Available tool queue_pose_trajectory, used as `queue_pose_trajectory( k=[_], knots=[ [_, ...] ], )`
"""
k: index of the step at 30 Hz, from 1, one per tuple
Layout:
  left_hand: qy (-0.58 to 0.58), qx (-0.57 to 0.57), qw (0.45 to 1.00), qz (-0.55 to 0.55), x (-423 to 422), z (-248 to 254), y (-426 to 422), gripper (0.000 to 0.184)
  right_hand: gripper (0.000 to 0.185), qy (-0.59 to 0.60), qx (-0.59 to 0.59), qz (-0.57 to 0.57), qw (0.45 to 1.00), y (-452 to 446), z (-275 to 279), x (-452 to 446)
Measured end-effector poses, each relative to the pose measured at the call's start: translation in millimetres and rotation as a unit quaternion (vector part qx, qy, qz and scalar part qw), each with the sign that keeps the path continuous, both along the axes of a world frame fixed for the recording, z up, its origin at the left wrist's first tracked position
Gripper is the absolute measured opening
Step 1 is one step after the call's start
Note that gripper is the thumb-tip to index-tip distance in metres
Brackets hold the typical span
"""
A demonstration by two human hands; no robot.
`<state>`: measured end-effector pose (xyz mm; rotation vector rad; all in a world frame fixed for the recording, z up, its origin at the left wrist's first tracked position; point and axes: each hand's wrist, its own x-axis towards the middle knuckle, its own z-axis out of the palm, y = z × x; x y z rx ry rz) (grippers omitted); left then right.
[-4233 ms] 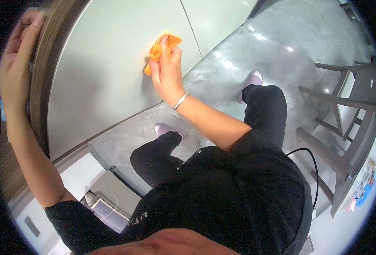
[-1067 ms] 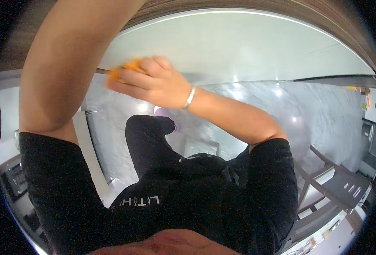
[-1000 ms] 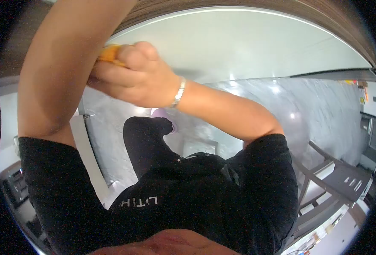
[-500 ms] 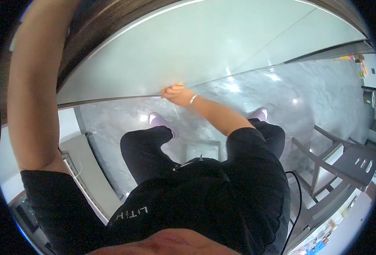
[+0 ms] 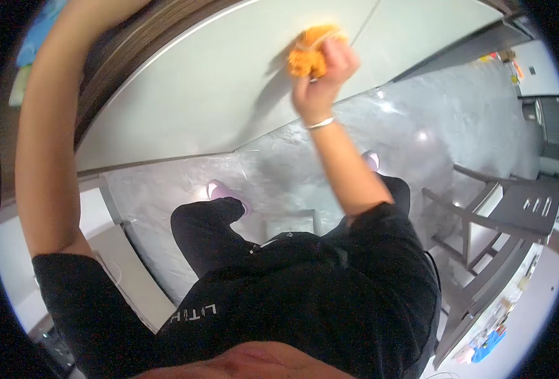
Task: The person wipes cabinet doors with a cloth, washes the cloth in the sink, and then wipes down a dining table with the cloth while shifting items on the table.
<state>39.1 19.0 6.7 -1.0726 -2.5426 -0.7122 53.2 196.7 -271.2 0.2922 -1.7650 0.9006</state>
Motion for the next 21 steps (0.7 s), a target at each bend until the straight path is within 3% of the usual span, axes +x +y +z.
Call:
queue_pose_trajectory(
  k=[1, 2, 4, 6, 7, 8, 11, 12, 14, 16, 17, 19, 21],
  knots=[
    [-0.001, 0.003, 1.000, 0.011, -3.5, -2.8, 5.5, 0.023, 0.045, -0.019, -0.026, -0.014, 0.999, -11.1, -27.0, 4.7],
    [-0.002, 0.007, 1.000, 0.022, -7.1, -5.8, 11.0, 0.021, 0.046, -0.055, -0.135, 0.007, 0.989, -28.2, -60.8, 9.8],
    [-0.059, -0.005, 0.997, 0.047, -11.3, 3.0, 20.8, 0.020, 0.044, -0.190, -0.361, 0.050, 0.912, -59.5, -119.8, 28.0],
    [-0.123, -0.007, 0.992, 0.040, -12.9, 6.6, 13.8, 0.018, 0.037, -0.298, -0.423, -0.045, 0.854, -76.5, -197.8, 35.5],
    [-0.154, -0.008, 0.987, 0.038, -13.6, 8.4, 10.3, 0.017, 0.033, -0.370, -0.588, -0.006, 0.719, -82.2, -219.1, 35.5],
    [-0.153, -0.010, 0.987, 0.040, -16.0, 5.4, 4.2, 0.017, 0.030, -0.419, -0.722, 0.037, 0.549, -83.6, -236.4, 32.5],
    [-0.141, -0.016, 0.989, 0.035, -27.8, -2.6, -11.4, 0.020, 0.022, -0.376, -0.871, 0.103, 0.298, -75.4, -272.7, 7.8],
    [-0.139, -0.019, 0.990, 0.028, -31.7, -4.3, -13.0, 0.023, 0.020, -0.360, -0.865, 0.093, 0.338, -69.8, -270.5, 5.7],
    [-0.154, -0.034, 0.986, 0.049, -34.5, -1.8, -8.6, 0.021, 0.020, -0.319, -0.849, 0.065, 0.416, -43.6, -204.8, -4.5],
    [-0.123, -0.027, 0.991, 0.035, -37.3, -5.1, -11.6, 0.020, 0.018, -0.207, -0.789, 0.084, 0.572, -8.9, -130.3, -16.3],
    [-0.108, -0.023, 0.993, 0.029, -39.2, -7.0, -12.8, 0.019, 0.017, -0.185, -0.729, 0.125, 0.647, 13.7, -88.0, -16.7],
    [-0.080, -0.041, 0.995, 0.044, -36.9, -7.9, -13.9, 0.018, 0.028, -0.107, -0.557, 0.036, 0.823, 38.1, -33.6, -35.9],
    [-0.069, -0.055, 0.995, 0.056, -34.3, -7.5, -15.6, 0.017, 0.048, -0.015, -0.380, -0.034, 0.924, 52.8, 8.8, -47.6]
  ],
)
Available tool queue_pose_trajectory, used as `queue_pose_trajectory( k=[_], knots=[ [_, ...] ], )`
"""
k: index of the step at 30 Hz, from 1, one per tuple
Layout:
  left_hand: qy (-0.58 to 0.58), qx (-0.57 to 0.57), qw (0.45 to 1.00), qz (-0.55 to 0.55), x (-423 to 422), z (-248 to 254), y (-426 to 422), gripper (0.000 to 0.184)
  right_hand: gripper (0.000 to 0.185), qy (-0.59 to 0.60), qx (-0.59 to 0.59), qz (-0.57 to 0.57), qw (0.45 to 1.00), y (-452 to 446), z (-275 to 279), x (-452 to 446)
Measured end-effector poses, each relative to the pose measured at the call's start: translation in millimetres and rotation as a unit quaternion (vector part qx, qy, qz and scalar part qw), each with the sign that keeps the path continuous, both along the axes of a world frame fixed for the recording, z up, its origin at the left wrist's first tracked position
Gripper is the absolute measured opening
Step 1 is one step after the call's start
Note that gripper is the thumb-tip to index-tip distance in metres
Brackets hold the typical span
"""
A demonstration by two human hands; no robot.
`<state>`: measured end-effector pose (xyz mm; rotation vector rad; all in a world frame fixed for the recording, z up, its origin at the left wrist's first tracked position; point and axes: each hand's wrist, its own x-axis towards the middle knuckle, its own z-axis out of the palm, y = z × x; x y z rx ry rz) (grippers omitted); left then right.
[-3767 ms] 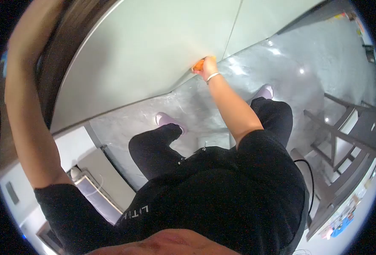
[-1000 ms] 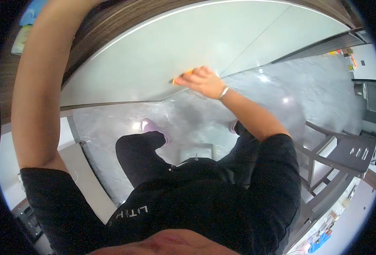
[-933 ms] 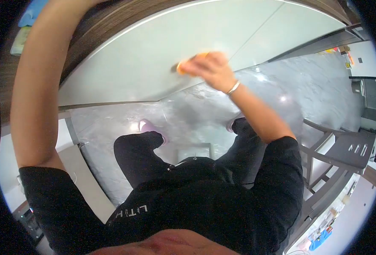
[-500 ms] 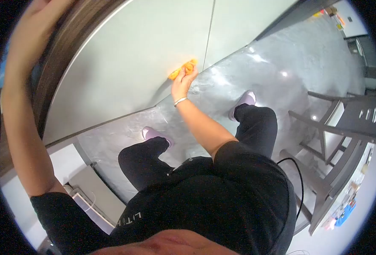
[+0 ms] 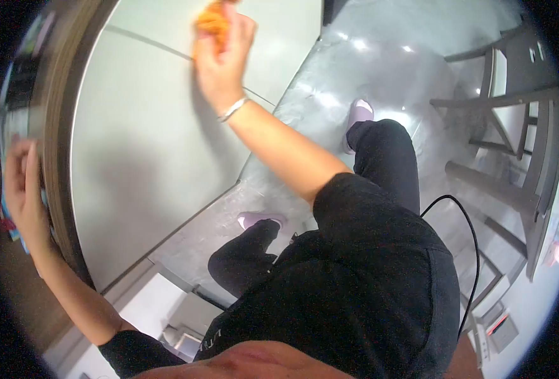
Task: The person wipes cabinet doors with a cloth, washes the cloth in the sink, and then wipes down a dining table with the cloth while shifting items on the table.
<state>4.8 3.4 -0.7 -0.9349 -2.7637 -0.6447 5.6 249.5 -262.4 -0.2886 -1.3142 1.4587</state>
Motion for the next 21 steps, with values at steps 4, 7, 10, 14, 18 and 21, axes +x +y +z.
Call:
queue_pose_trajectory(
  k=[4, 7, 10, 14, 18, 21],
  knots=[
    [-0.013, 0.001, 0.999, 0.029, 6.2, 2.3, 0.7, 0.015, 0.050, -0.065, 0.126, -0.079, 0.987, 9.4, -33.7, 1.8],
    [-0.032, 0.013, 0.996, 0.079, 5.2, 11.8, -9.0, 0.016, 0.045, -0.155, 0.048, -0.092, 0.982, 6.8, -135.2, -3.2],
    [-0.044, 0.048, 0.992, 0.106, 12.9, 15.0, -7.1, 0.019, 0.040, -0.377, -0.052, -0.086, 0.921, 0.6, -265.7, 2.1],
    [0.011, 0.066, 0.991, 0.116, 18.8, 4.8, 9.7, 0.021, 0.034, -0.429, -0.497, 0.062, 0.751, -40.4, -418.4, 14.8],
    [-0.002, 0.065, 0.991, 0.115, 20.3, 11.5, -1.9, 0.023, 0.034, -0.267, -0.638, 0.057, 0.720, -42.5, -421.5, -1.9],
    [0.017, -0.003, 0.992, 0.126, 14.4, 13.1, -10.2, 0.028, 0.024, -0.158, -0.558, 0.055, 0.813, 23.0, -252.8, -19.8]
  ],
)
